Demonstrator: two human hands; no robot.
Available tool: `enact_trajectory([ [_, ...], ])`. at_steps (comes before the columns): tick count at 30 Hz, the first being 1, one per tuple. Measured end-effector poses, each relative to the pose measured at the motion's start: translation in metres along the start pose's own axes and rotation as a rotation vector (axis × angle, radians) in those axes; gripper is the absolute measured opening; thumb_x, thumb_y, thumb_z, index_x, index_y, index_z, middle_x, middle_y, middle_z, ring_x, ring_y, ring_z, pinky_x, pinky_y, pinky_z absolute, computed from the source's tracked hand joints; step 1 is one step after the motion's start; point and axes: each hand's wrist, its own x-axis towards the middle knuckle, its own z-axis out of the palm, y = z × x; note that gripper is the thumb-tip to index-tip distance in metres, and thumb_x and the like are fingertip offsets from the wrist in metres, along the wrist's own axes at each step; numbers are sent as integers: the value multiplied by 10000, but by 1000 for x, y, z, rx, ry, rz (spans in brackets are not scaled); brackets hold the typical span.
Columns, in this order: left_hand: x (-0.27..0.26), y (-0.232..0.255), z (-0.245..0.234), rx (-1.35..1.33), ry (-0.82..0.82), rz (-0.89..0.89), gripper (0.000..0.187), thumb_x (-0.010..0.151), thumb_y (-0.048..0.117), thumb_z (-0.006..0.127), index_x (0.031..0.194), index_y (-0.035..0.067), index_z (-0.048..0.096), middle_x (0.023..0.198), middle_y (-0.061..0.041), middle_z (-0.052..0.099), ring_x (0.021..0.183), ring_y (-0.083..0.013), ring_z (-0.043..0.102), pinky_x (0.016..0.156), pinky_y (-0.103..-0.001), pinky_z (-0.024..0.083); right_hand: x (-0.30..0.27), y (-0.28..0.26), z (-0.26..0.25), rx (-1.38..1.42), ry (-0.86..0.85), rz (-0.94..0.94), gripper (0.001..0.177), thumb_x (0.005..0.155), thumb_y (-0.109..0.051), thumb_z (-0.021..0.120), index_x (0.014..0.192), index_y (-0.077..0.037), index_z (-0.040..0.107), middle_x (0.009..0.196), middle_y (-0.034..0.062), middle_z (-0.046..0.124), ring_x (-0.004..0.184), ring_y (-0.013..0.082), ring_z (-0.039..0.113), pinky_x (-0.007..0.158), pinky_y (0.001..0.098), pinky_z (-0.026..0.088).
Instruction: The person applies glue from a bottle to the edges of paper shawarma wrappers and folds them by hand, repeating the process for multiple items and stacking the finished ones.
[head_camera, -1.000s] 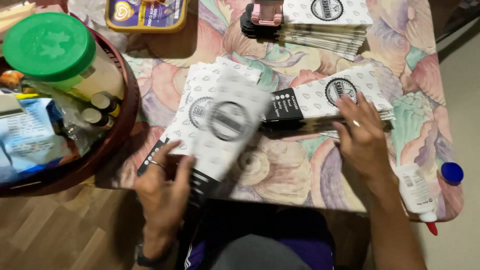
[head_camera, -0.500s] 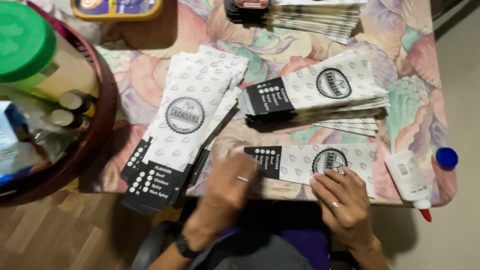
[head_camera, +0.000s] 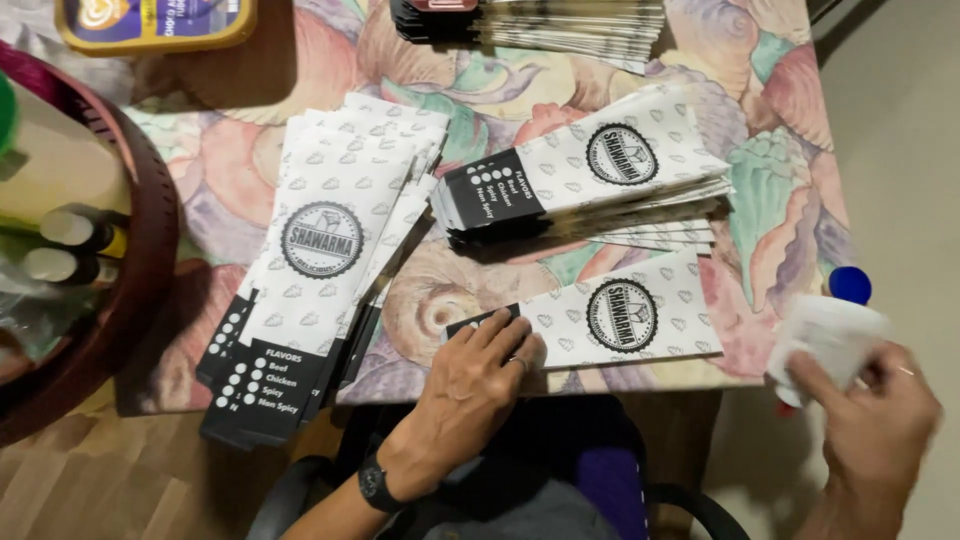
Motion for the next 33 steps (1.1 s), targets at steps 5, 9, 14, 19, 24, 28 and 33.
enact_trajectory([
  [5,14,-8,-9,-145,4,-83,155,882,70,767,1017,2,735,1088,-205,763,903,-366,733,688,-426,626,-14,46,5,796,100,-26,339,964,-42,832,1140,-90,547,1190,84,630,1133,193,675,1034,438,673],
  [9,16,-21,-9,-287,-206,-228,110,890,32,771,959,46,687,734,-54,687,513,-163,596,466,-308,521,-39,32,29,642,172,-32,431,901,-78,875,1227,-22,598,1115,95,665,910,151,636,741,302,566],
  [14,18,-28,-8,-282,-162,-245,79,999,78,628,949,63,688,661,-19,665,487,-123,594,477,-288,507,-56,-19,56,696,50,-191,454,797,39,837,1198,32,623,1101,116,666,1058,223,674,1025,354,626],
  [19,21,-28,-12,-258,-142,-252,150,1039,176,601,946,93,685,625,-12,640,472,-137,582,521,-331,521,-42,14,51,638,90,-203,438,824,44,850,1196,-11,625,1136,83,667,1079,179,648,1053,343,612],
  [24,25,-27,-15,-253,-115,-274,160,1019,203,634,911,110,707,657,-20,703,513,-159,663,520,-343,524,-13,62,32,646,239,-253,467,908,169,879,1146,36,500,1079,138,544,1119,270,612,1020,518,649],
  [28,22,-31,-9,-223,-126,-274,133,1012,200,662,946,105,730,657,-4,720,479,-110,641,514,-292,544,-10,71,30,704,229,-231,461,884,150,865,1155,23,515,1087,137,527,1148,293,622,970,533,670],
  [33,25,-30,-15,-281,-169,-319,165,1039,224,617,979,108,717,675,-16,729,490,-124,664,553,-308,577,-19,56,37,656,217,-251,471,881,63,899,1207,59,558,1082,158,585,1106,295,653,1012,492,668],
])
